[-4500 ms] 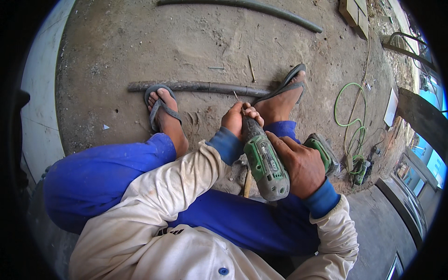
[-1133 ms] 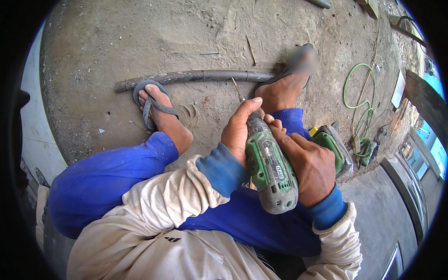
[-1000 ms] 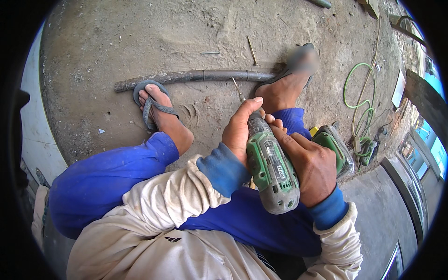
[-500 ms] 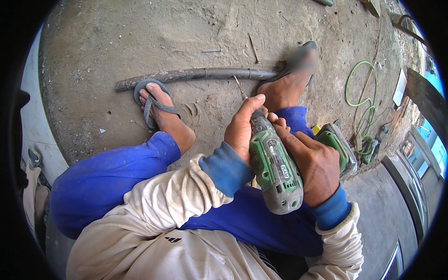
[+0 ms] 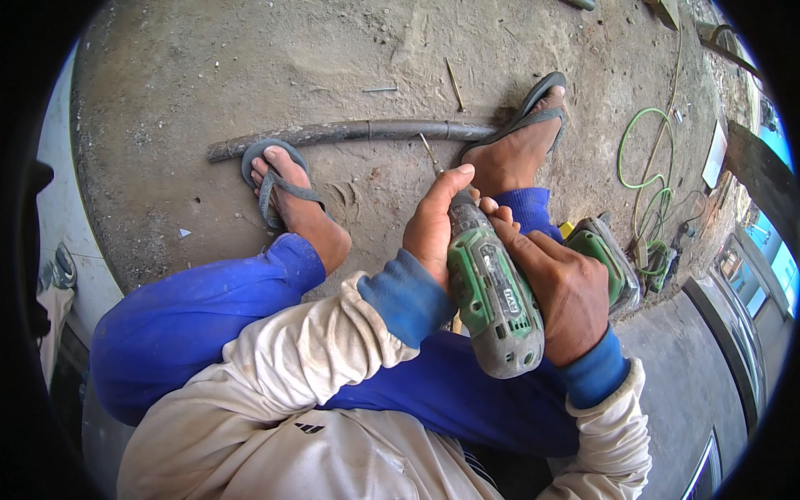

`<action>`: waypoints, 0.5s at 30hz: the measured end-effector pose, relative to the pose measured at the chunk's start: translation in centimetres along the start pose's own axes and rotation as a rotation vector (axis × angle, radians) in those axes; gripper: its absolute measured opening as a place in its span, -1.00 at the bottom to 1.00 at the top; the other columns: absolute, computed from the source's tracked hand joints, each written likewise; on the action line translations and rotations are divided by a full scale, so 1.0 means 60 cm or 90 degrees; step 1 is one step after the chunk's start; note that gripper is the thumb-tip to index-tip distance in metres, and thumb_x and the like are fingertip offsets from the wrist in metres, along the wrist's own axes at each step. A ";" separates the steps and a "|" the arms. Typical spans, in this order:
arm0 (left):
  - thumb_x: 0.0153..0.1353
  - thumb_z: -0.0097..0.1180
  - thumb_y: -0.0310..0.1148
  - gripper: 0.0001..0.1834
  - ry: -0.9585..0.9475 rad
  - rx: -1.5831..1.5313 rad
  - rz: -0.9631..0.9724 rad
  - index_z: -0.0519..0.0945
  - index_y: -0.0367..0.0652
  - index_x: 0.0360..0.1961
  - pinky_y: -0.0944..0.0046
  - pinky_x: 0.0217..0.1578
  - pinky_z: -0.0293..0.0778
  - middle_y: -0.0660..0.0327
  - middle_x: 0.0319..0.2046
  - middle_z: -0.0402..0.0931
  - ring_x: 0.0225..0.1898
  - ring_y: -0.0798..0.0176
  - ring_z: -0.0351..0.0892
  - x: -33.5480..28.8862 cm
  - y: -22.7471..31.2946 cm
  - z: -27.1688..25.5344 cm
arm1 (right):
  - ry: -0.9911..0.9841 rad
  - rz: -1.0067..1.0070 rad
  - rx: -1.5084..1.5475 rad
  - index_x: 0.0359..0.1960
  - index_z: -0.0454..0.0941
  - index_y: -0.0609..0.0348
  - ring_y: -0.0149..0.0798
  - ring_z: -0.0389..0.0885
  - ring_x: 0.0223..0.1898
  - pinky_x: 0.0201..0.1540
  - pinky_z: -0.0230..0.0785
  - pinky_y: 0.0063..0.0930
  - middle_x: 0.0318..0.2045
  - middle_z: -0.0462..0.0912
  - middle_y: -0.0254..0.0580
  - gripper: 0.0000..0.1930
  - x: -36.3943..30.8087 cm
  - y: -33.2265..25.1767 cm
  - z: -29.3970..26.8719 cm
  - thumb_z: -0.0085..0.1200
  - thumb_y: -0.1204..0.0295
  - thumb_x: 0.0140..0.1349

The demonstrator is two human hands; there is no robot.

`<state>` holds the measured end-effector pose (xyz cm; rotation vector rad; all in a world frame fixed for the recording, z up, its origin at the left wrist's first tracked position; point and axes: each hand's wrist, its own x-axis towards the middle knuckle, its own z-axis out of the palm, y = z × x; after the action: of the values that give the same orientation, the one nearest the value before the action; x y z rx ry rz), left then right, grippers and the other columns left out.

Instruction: The person sits on the ground and repeatedly uses a hammer to drive nails into a black pipe, then uses a cordless drill to drive the nails further. The person handles multiple pipe segments, repositioning them as needed.

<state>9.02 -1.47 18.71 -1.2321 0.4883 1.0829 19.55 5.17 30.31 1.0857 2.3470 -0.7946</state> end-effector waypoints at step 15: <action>0.26 0.45 -0.12 -0.58 0.008 0.009 0.007 0.44 -0.12 -0.27 0.02 -0.16 0.74 0.14 -0.42 0.54 -0.32 0.10 0.69 -0.003 0.001 0.004 | -0.011 0.008 0.004 0.31 0.63 0.00 0.02 0.75 -0.37 -0.27 0.58 -0.18 -0.35 0.67 -0.18 -0.34 0.001 -0.001 -0.003 0.34 0.29 0.07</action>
<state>8.86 -1.33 18.88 -1.2257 0.5125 1.0794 19.43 5.29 30.44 1.0898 2.3223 -0.8047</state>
